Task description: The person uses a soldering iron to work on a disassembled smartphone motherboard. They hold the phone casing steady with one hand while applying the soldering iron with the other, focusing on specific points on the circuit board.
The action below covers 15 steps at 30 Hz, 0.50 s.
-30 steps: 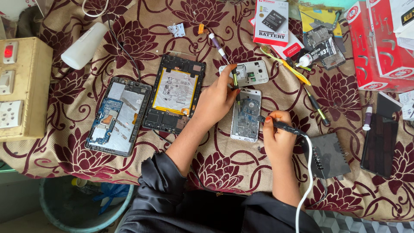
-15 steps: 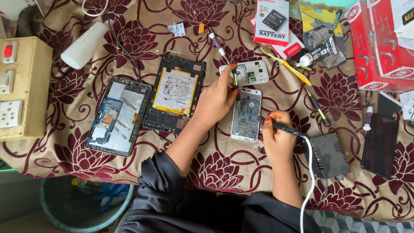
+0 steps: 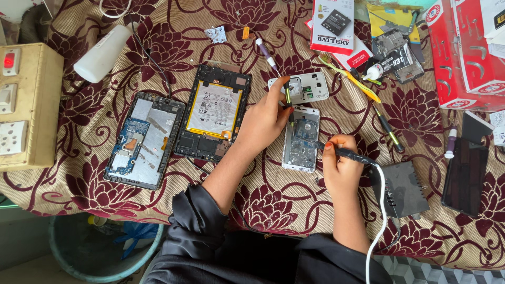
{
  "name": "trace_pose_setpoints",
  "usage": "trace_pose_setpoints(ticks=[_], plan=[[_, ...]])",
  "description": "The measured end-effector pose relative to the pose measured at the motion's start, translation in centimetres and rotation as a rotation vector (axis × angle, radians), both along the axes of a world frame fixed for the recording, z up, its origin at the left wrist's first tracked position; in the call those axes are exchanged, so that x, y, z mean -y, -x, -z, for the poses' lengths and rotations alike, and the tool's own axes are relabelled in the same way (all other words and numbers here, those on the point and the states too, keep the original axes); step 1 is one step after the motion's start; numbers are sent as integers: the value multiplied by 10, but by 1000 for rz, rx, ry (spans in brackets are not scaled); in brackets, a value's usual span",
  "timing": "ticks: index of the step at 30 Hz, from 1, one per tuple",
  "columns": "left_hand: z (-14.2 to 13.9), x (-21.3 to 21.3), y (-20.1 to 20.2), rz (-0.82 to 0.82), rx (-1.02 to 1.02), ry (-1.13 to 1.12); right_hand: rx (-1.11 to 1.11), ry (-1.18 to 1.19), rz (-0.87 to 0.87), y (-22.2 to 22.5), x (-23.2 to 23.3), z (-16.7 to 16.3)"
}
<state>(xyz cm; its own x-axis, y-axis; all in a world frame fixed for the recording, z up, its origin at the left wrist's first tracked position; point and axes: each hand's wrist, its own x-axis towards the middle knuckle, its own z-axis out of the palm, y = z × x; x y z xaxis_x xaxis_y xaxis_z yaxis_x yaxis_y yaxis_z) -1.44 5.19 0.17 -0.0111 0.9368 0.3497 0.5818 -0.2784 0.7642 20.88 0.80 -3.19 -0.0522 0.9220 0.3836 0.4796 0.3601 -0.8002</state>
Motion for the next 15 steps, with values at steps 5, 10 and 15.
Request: trace_pose_setpoints(ticks=[5,10,15], plan=[[0,0,0,0,-3,-10,5,11,0,-1,1,1],[0,0,0,-3,-1,-10,-19,28,-11,-1,0,2],[0,0,0,-7,-5,-17,-5,2,-12,0,0,1]])
